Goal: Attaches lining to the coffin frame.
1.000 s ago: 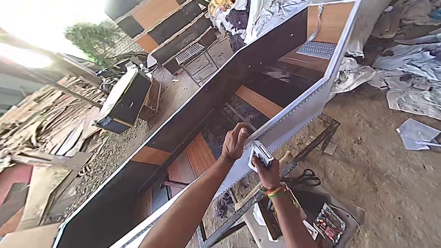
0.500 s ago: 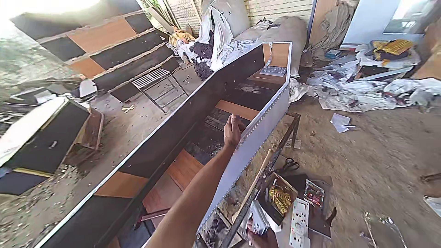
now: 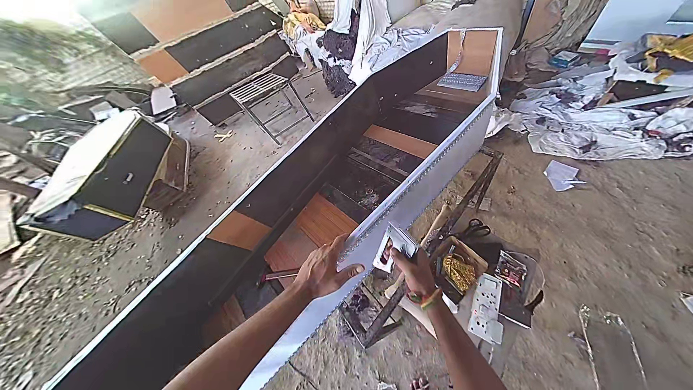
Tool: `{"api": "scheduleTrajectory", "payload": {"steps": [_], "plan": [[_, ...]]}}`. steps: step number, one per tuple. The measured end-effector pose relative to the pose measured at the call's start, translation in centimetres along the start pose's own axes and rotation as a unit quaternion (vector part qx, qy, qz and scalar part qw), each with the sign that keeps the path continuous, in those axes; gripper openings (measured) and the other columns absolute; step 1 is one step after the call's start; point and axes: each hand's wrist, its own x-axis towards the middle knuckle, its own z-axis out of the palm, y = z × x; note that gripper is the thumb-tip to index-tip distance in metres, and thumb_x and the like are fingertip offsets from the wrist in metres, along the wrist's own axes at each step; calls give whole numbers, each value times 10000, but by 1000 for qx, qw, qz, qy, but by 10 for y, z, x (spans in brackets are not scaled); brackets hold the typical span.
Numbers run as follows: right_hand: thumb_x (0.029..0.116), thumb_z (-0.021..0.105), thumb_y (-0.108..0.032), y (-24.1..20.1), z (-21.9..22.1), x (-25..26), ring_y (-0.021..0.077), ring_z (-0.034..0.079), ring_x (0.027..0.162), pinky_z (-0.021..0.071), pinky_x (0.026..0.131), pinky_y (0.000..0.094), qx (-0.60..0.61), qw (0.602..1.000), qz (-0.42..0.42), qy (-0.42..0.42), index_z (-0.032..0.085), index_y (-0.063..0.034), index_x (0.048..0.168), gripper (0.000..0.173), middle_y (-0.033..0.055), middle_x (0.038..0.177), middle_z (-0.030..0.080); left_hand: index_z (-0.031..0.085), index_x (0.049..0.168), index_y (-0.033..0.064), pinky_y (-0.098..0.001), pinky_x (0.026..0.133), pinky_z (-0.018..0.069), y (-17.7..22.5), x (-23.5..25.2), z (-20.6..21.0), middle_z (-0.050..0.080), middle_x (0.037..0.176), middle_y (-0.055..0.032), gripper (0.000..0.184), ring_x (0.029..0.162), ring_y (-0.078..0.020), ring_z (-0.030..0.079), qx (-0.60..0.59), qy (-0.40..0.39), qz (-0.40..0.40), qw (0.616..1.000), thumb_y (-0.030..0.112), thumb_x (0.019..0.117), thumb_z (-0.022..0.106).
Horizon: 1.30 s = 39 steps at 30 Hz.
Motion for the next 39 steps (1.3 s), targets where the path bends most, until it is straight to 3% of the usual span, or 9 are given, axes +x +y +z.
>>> {"api": "scheduleTrajectory", "payload": {"steps": [3, 7, 12, 17, 19, 23, 28, 33, 39], "plan": [[870, 718, -196, 12, 10, 22, 143, 719, 807, 616, 805, 336, -4, 1000, -13, -16, 665, 27, 1046, 289, 69, 854, 730, 411, 1544, 47, -527, 1038, 508, 6, 1, 1, 655, 1343, -170, 908, 1219, -320, 653, 15, -3, -13, 1000, 689, 921, 565], [851, 744, -243, 25, 11, 35, 127, 723, 772, 621, 774, 329, -31, 999, -42, -11, 683, 4, 1018, 305, 48, 830, 736, 496, 1504, 45, -552, 955, 557, 13, -1, 11, 694, 1276, -191, 527, 1117, -367, 707, 47, 82, -17, 995, 353, 1077, 478], [846, 756, -267, 34, 10, 40, 110, 726, 750, 629, 757, 315, -32, 997, -72, -1, 689, 4, 1022, 330, 33, 820, 742, 511, 1495, 33, -525, 903, 586, 9, -3, 18, 721, 1203, -182, 505, 1052, -356, 731, 83, 126, 16, 988, 322, 1087, 441], [828, 740, -258, 51, 32, 45, 114, 628, 532, 572, 540, 307, 25, 989, -115, 88, 669, -18, 910, 263, 5, 641, 650, 507, 1499, 41, -510, 949, 570, 7, -2, 16, 708, 1258, -169, 505, 1104, -340, 718, 73, 115, 18, 990, 323, 1094, 402], [825, 752, -294, 57, 37, 23, 126, 645, 550, 588, 559, 331, 0, 986, -101, 132, 687, -5, 926, 313, 14, 657, 663, 515, 1493, 55, -510, 987, 549, 9, -4, 11, 699, 1284, -160, 504, 1141, -327, 703, 46, 93, 2, 995, 342, 1101, 382], [750, 758, -108, 74, 50, -51, 146, 695, 710, 609, 674, 328, 111, 969, 6, 220, 617, 58, 1091, 405, 80, 818, 706, 632, 1353, 41, -485, 880, 579, -2, -3, 8, 751, 1059, -144, 499, 979, -266, 737, -45, 136, 47, 989, 343, 1086, 338], [759, 745, -6, 107, 57, -121, 155, 700, 1010, 594, 899, 320, 112, 985, 71, 113, 562, 68, 1266, 544, 135, 1113, 712, 685, 1226, 26, -423, 900, 558, -13, 1, 4, 744, 1062, -125, 542, 990, -190, 709, -160, 172, 65, 970, 340, 1094, 263], [847, 733, -170, 91, 82, -138, 109, 716, 922, 603, 858, 292, 33, 998, 40, -18, 640, 16, 1159, 375, 50, 991, 741, 685, 1227, 24, -368, 957, 517, -18, 3, -1, 727, 1078, -111, 559, 1024, -158, 672, -221, 149, 57, 962, 302, 1100, 217], [872, 731, -409, 99, 119, -111, 35, 689, 814, 598, 768, 273, -35, 996, -49, -69, 673, -38, 1154, 470, -24, 902, 728, 658, 1242, 22, -343, 905, 552, -26, 9, 2, 746, 973, -65, 589, 915, -121, 691, -286, 157, 71, 943, 327, 1099, 175]]}}
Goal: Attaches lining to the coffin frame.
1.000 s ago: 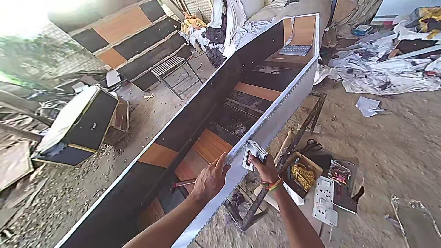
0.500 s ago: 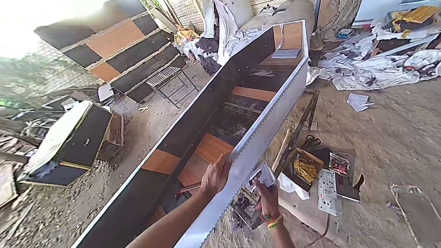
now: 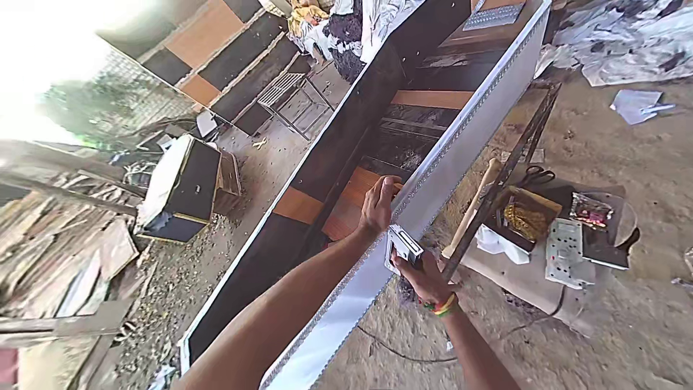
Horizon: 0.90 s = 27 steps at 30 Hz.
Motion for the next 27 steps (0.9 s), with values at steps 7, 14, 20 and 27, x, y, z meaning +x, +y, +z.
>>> {"api": "scheduleTrajectory", "payload": {"steps": [7, 14, 20, 27], "plan": [[871, 728, -463, 6, -1, 13, 18, 641, 665, 567, 627, 252, -109, 992, -55, 39, 704, -56, 1051, 445, -33, 772, 687, 637, 1264, 26, -334, 899, 561, -5, -2, 2, 752, 960, -47, 596, 909, -107, 699, -18, -2, 3, 1000, 347, 1098, 163], [856, 702, -385, 12, -2, 29, 29, 671, 659, 570, 612, 263, -154, 973, -141, 95, 723, -69, 888, 318, -6, 722, 700, 640, 1249, 30, -343, 884, 567, -7, 1, 4, 740, 956, -54, 616, 895, -118, 693, -43, -8, -11, 999, 357, 1093, 142], [828, 759, -324, 50, 42, -71, 154, 701, 719, 614, 687, 370, -41, 968, -7, 247, 677, 66, 1066, 464, 87, 829, 716, 676, 1195, 16, -386, 981, 539, -7, 4, 4, 732, 1069, -129, 616, 1039, -169, 685, -11, -3, 22, 1000, 352, 1099, 168], [788, 739, -61, 74, 124, -167, 118, 718, 968, 607, 857, 279, 199, 951, 142, 190, 598, 63, 1228, 479, 86, 1070, 737, 640, 1317, 65, -501, 1036, 501, -13, 3, 1, 696, 1232, -149, 684, 1173, -249, 651, -8, -29, -15, 999, 499, 1102, 157]]}}
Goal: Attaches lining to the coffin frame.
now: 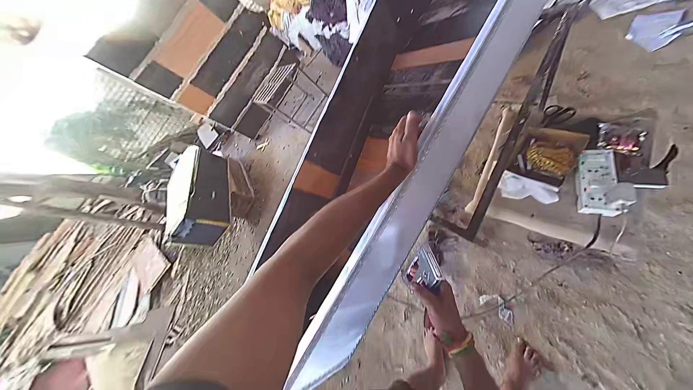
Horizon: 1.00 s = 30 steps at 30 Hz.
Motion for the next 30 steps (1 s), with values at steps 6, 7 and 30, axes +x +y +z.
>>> {"api": "scheduleTrajectory", "payload": {"steps": [6, 7, 30], "plan": [[890, 734, -196, -23, 41, 1, 133, 718, 903, 612, 838, 315, 21, 984, -88, -154, 632, 12, 1185, 375, 44, 998, 742, 514, 1476, 92, -507, 1134, 445, -18, -25, -27, 566, 1467, -141, 738, 1346, -241, 554, -36, -140, -34, 989, 574, 1091, 111], [893, 742, -227, -25, 46, 6, 139, 714, 894, 612, 833, 324, 7, 981, -99, -168, 633, 19, 1183, 395, 49, 988, 737, 482, 1492, 109, -531, 1103, 462, -20, -46, -40, 570, 1454, -143, 701, 1323, -249, 569, 16, -170, -27, 985, 581, 1087, 158], [770, 743, 22, 62, 52, -105, 144, 720, 1023, 608, 912, 308, 6, 997, 59, -46, 607, 65, 1244, 495, 95, 1101, 745, 492, 1443, 124, -619, 824, 563, -14, -95, -62, 711, 1095, -169, 844, 1011, -366, 706, 405, -222, -32, 886, 749, 884, 592]]}}
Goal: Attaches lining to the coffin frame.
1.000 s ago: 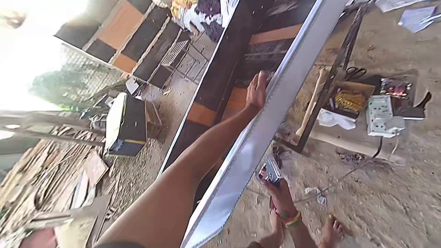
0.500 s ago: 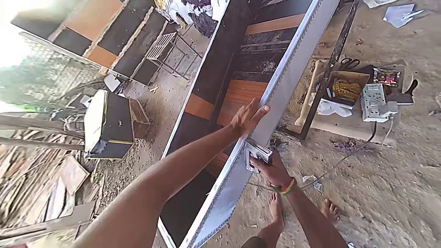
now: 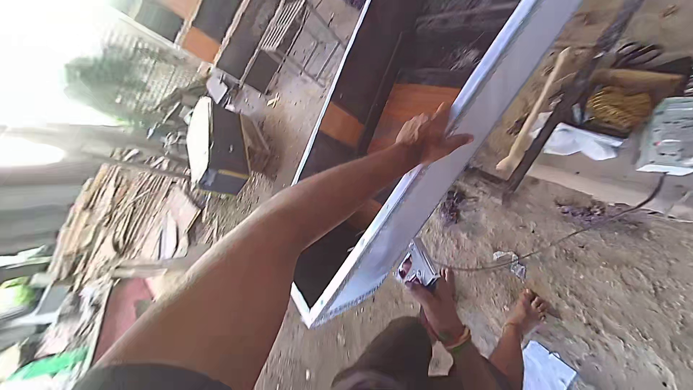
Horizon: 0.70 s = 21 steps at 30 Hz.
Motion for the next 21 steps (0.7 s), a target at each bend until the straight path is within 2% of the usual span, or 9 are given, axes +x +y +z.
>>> {"api": "scheduleTrajectory", "payload": {"steps": [2, 3, 6, 9, 14, 18, 20, 21], "plan": [[793, 741, 27, -3, -3, 5, 142, 704, 1081, 591, 962, 309, -21, 996, -13, -87, 584, 65, 1285, 518, 94, 1158, 732, 498, 1424, 126, -603, 797, 569, 3, 0, -2, 712, 1075, -156, 805, 985, -355, 712, 4, 8, 1, 1000, 726, 898, 598], [807, 743, 6, -6, -2, 9, 126, 702, 1071, 589, 954, 298, -43, 992, -32, -115, 594, 49, 1273, 491, 75, 1148, 734, 499, 1414, 122, -601, 795, 568, 6, 0, -4, 711, 1073, -154, 789, 982, -356, 712, 5, 8, 0, 1000, 718, 906, 596], [879, 744, -133, -7, 13, 19, 98, 693, 936, 598, 836, 278, -88, 979, -95, -159, 640, 2, 1193, 357, 32, 1032, 722, 510, 1370, 119, -584, 772, 571, 9, -3, -4, 705, 1034, -146, 776, 956, -346, 713, 3, 9, -2, 1000, 736, 906, 581], [901, 737, -212, -8, 31, 28, 80, 687, 853, 599, 766, 263, -85, 973, -119, -177, 662, -10, 1150, 329, 16, 972, 719, 512, 1369, 111, -580, 781, 574, 8, -5, -5, 704, 1051, -149, 783, 972, -340, 713, -3, 9, -5, 1000, 738, 905, 583], [898, 719, -229, -12, 43, 37, 7, 671, 725, 584, 667, 208, -174, 963, -160, -130, 707, -47, 1043, 233, -27, 837, 717, 521, 1381, 103, -569, 799, 575, 6, 0, -4, 701, 1075, -145, 790, 991, -328, 709, -8, 15, 8, 1000, 726, 903, 601], [859, 679, -279, 7, 44, 52, 20, 631, 619, 542, 561, 217, -204, 933, -286, -79, 676, -43, 858, 236, 2, 700, 661, 547, 1358, 115, -574, 812, 573, 4, 2, -2, 703, 1088, -140, 757, 1009, -330, 705, -23, 22, 12, 999, 713, 900, 618], [850, 681, -306, 13, 41, 47, 16, 624, 595, 535, 540, 218, -209, 930, -294, -64, 678, -53, 839, 253, -5, 674, 654, 540, 1392, 126, -582, 822, 573, 4, 1, -2, 706, 1117, -141, 771, 1025, -330, 705, -22, 26, 14, 999, 716, 902, 612], [850, 694, -303, 16, 38, 38, 8, 642, 622, 555, 569, 216, -207, 936, -281, -54, 695, -57, 858, 245, -13, 696, 674, 534, 1396, 123, -581, 819, 575, 4, 1, -2, 706, 1120, -143, 778, 1025, -330, 706, -15, 28, 14, 999, 722, 903, 604]]}}
